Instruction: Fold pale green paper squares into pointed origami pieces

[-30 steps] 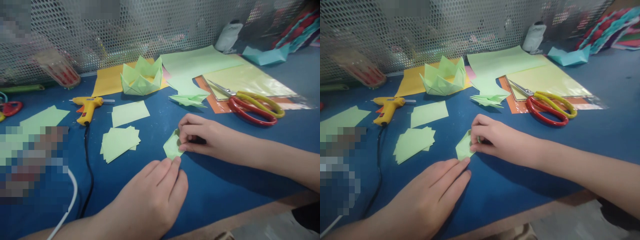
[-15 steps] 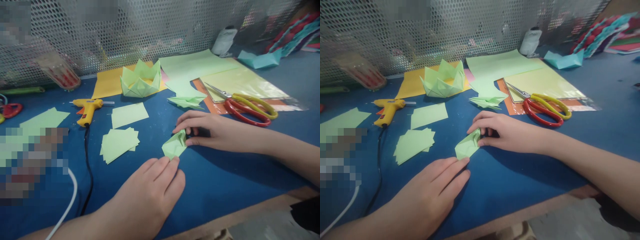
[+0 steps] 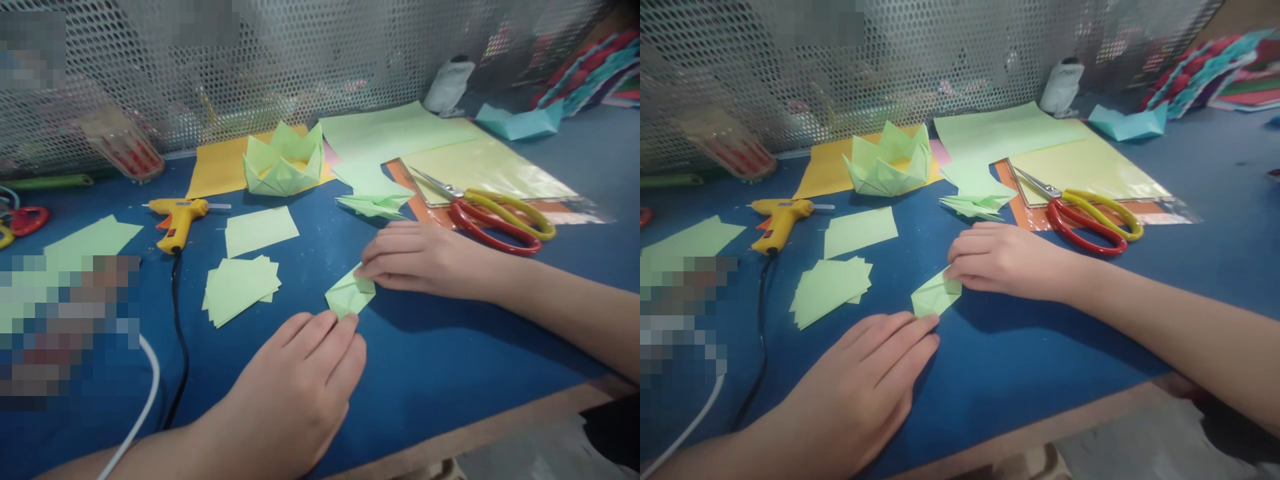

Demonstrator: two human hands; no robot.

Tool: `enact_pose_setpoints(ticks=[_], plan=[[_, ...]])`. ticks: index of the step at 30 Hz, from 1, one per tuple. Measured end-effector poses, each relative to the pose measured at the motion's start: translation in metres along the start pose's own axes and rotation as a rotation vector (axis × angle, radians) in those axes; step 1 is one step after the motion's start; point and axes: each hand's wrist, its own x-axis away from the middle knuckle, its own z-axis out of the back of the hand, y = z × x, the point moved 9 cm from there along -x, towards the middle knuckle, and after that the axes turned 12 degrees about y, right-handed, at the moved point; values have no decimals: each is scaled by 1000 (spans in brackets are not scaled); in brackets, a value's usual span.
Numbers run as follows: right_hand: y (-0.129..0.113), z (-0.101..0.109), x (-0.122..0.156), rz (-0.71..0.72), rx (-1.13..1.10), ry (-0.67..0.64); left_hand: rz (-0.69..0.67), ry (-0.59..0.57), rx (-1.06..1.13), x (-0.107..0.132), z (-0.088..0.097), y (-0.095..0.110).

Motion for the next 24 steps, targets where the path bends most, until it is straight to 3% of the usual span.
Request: enact_pose_setpoints(ticks=[10, 19, 24], plan=[[11, 0, 3, -204, -288, -58, 48, 68, -65, -2, 4, -4], [3, -8, 1, -337, -564, -166, 177, 24, -26, -1, -1, -15], [7, -13, 4, -424, -507, -150, 163, 53, -22, 1, -1, -14]])
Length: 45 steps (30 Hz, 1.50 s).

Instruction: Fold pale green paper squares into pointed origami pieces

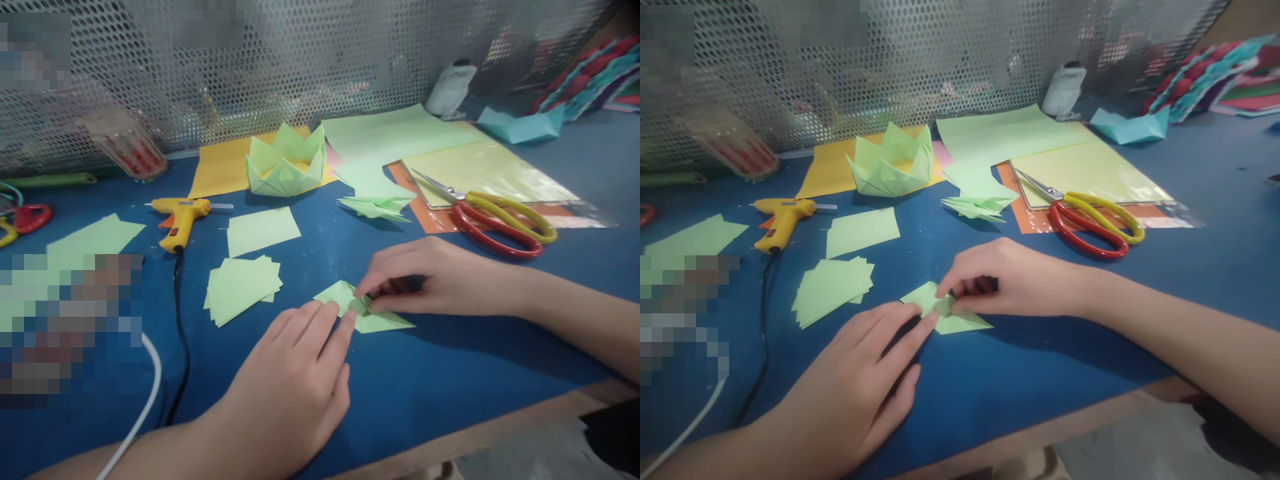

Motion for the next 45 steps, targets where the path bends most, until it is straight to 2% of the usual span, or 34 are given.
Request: enact_pose_setpoints(ticks=[4, 11, 20, 25, 29, 33, 36, 40, 45], plan=[[4, -6, 0, -29, 99, 59, -34, 0, -37, 0, 0, 4], [-3, -15, -1, -8, 127, 120, -37, -7, -70, -2, 1, 7], [1, -13, -11, -113, 64, 225, -68, 32, -93, -3, 6, 10], [-2, -8, -8, -143, 117, 308, -60, -30, -70, 2, -1, 9], [-12, -11, -5, -63, 253, 351, -29, -80, -52, 5, -6, 7], [-22, -20, -5, 35, 496, 314, -31, -90, -61, 5, -7, 8], [-25, -25, -6, 70, 585, 271, -43, -113, -76, 5, -6, 9], [-25, -24, -7, 53, 471, 274, -46, -94, -101, 2, -3, 10], [-12, -17, -10, -83, 232, 317, -61, -75, -137, 1, -1, 13]])
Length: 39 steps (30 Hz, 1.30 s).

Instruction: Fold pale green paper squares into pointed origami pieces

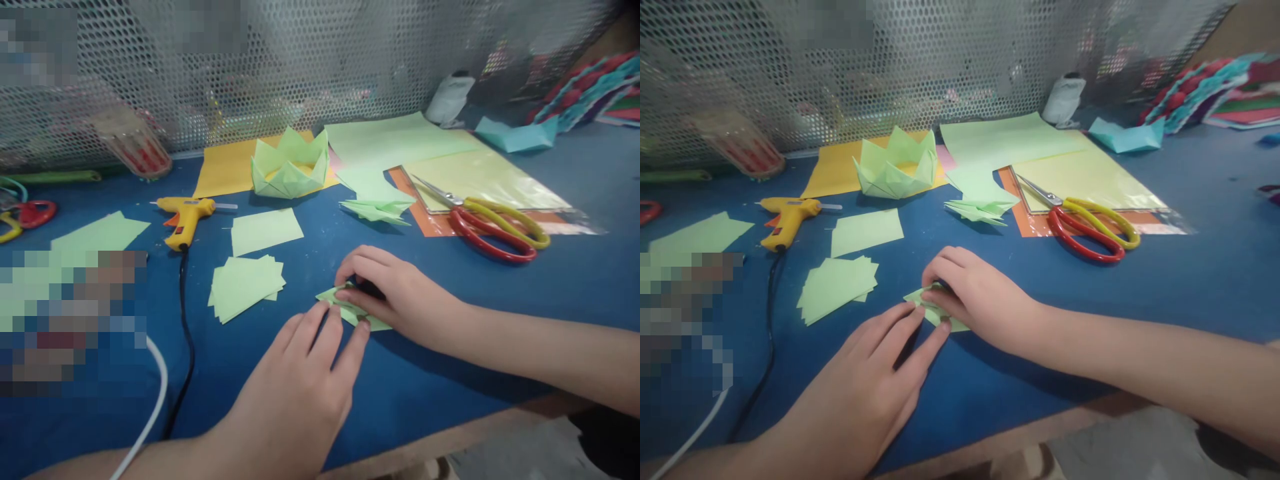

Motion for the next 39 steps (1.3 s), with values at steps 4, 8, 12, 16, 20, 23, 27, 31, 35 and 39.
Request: enact_pose_setpoints(ticks=[4, 8, 12, 16, 20, 23, 27, 31, 35, 39], plan=[[8, -1, -4, -135, -84, -43, 5, 15, -1, 0, 2, -1], [14, -3, -4, -239, -103, -78, 6, 1, -2, 3, -1, -2], [14, -3, -4, -231, -37, -57, -58, -43, 54, 7, -6, 3], [12, -2, -4, -207, -35, -31, -105, -42, 88, 9, -5, 7], [6, 1, -4, -111, -94, 14, -98, -11, 120, 9, -3, 6], [-4, 4, -2, 30, -108, 58, -74, 31, 130, 7, -1, 4], [-12, 2, 3, 166, -72, 42, -30, 127, 162, 3, 5, 1], [-17, 0, 5, 234, -65, 6, 32, 179, 169, 1, 12, -6], [-17, 2, 5, 226, -70, 7, 41, 144, 79, 1, 15, -8], [-19, 5, 6, 235, -68, 8, 47, 140, 63, 1, 14, -8]])
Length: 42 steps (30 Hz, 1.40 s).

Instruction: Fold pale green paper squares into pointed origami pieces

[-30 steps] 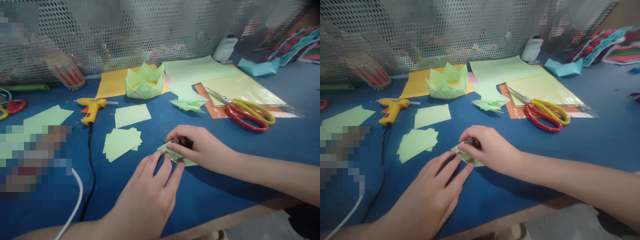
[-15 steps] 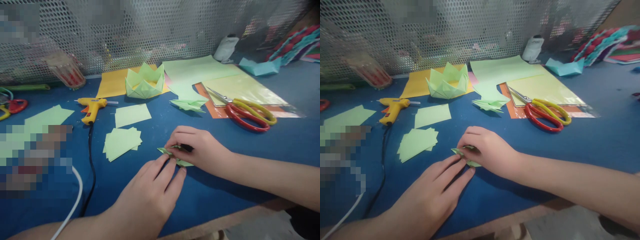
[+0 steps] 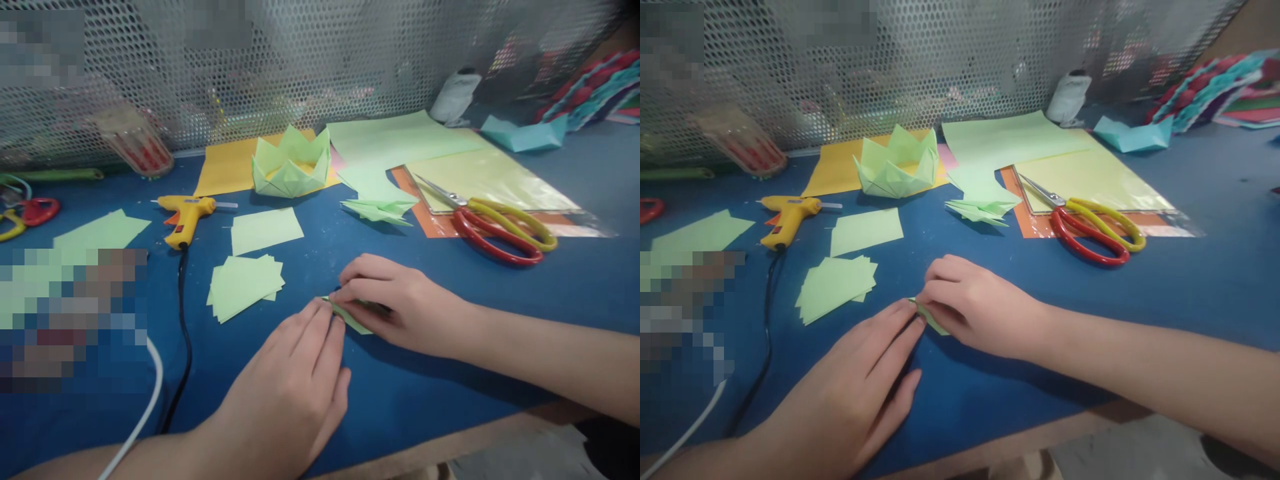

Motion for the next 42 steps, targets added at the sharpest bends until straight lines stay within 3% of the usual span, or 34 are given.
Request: enact_pose_setpoints(ticks=[9, 16, 21, 25, 33, 42], plan=[[-5, -1, 1, 38, 2, -11, -44, -4, -24, -4, 0, 3], [0, 5, 2, -30, -112, 5, -34, -25, -12, 0, -5, 2], [18, 6, 0, -131, -248, -149, -5, -54, 30, 2, -9, -2], [28, 8, -1, -101, -293, -215, -2, -79, 41, 4, -11, -3], [22, 13, -1, 55, -204, -135, 23, -50, 54, 7, -11, -5], [27, 13, -1, -15, -240, -177, 48, -96, 66, 7, -14, -7]])
